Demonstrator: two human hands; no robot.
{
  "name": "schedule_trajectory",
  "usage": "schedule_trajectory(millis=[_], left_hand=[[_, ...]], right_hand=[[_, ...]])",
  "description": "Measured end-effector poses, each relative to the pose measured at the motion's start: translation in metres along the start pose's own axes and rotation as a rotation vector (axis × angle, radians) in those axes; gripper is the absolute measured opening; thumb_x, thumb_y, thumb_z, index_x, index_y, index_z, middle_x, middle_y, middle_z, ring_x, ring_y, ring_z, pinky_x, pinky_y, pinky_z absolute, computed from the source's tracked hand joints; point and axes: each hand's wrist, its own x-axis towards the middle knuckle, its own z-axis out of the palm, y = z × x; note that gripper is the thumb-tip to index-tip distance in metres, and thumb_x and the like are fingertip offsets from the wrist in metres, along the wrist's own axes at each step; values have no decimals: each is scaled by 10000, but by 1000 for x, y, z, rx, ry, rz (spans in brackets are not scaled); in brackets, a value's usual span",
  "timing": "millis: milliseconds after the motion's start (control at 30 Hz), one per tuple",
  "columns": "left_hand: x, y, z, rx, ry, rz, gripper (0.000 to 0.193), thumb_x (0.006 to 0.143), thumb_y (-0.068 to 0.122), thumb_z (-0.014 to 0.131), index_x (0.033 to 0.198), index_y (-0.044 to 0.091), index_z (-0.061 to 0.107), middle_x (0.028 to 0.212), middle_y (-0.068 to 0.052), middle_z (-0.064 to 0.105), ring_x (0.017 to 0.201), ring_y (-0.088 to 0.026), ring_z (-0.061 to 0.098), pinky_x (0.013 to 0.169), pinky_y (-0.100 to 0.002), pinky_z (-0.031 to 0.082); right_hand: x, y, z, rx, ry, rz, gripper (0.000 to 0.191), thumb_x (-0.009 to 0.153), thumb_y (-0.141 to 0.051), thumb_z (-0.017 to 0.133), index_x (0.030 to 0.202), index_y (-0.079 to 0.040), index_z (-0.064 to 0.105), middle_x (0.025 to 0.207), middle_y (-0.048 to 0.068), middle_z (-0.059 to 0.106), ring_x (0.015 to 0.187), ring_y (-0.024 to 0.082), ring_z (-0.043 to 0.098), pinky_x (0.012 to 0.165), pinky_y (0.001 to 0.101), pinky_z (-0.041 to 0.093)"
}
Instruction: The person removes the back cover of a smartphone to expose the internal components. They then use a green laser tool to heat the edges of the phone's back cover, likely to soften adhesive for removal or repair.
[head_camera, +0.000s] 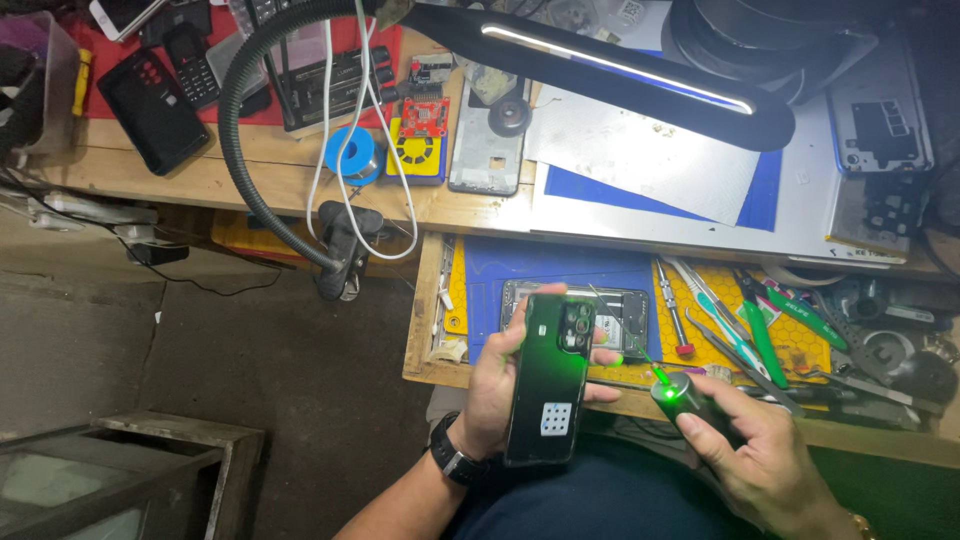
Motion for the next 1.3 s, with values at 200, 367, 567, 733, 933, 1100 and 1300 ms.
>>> schedule_trajectory(millis=[200, 367, 567, 733, 933, 1100, 1300], left_hand=[[1, -2, -3, 136, -5, 10, 531, 1155, 461, 266, 1517, 82, 350, 1438, -251, 495, 1245, -376, 596, 955, -507, 594], [6, 8, -7, 108, -5, -133, 643, 1133, 462, 234, 1599, 29, 332, 1559, -281, 426, 1307, -311, 581, 997, -452, 592], [6, 8, -10, -114, -47, -198, 669, 1148, 473, 243, 1618, 0, 287, 1561, -290, 424, 1274, -300, 581, 980, -426, 610], [5, 10, -13, -64, -57, -213, 674, 1162, 450, 246, 1614, -46, 311, 1573, -288, 429, 1234, -279, 589, 939, -402, 619], [8, 12, -15, -121, -88, -277, 671, 1170, 440, 235, 1600, -65, 332, 1555, -280, 445, 1187, -291, 600, 915, -412, 623], [7, 12, -14, -182, -62, -311, 666, 1164, 453, 233, 1575, -58, 351, 1535, -277, 443, 1156, -302, 610, 899, -423, 625], [6, 13, -13, -140, -63, -332, 655, 1181, 446, 245, 1573, -65, 363, 1537, -278, 445, 1150, -313, 613, 870, -412, 620]], right_hand=[[-2, 1, 4, -2, -34, -76, 473, 918, -191, 734, 1354, -13, 687, 799, 67, 670, 684, 147, 641, 580, 276, 588], [-4, -7, -4, -136, 24, -199, 488, 807, -229, 739, 1230, 2, 662, 936, 100, 764, 829, 178, 744, 764, 309, 589], [-4, -14, -8, -196, 19, -285, 483, 811, -245, 747, 1210, 14, 663, 996, 137, 809, 918, 220, 737, 818, 328, 582], [-4, -12, -13, -234, 12, -258, 489, 794, -245, 744, 1200, 15, 663, 995, 144, 806, 902, 227, 739, 801, 329, 586], [-4, -12, -22, -287, -5, -257, 515, 791, -276, 755, 1215, 2, 668, 1034, 154, 798, 928, 239, 738, 811, 343, 586], [-4, -10, -27, -313, -14, -263, 529, 781, -277, 750, 1219, 6, 661, 1083, 172, 786, 963, 256, 734, 845, 349, 582], [-5, -4, -31, -335, -17, -214, 593, 783, -321, 784, 1283, -28, 658, 1118, 188, 764, 967, 265, 782, 793, 344, 602]])
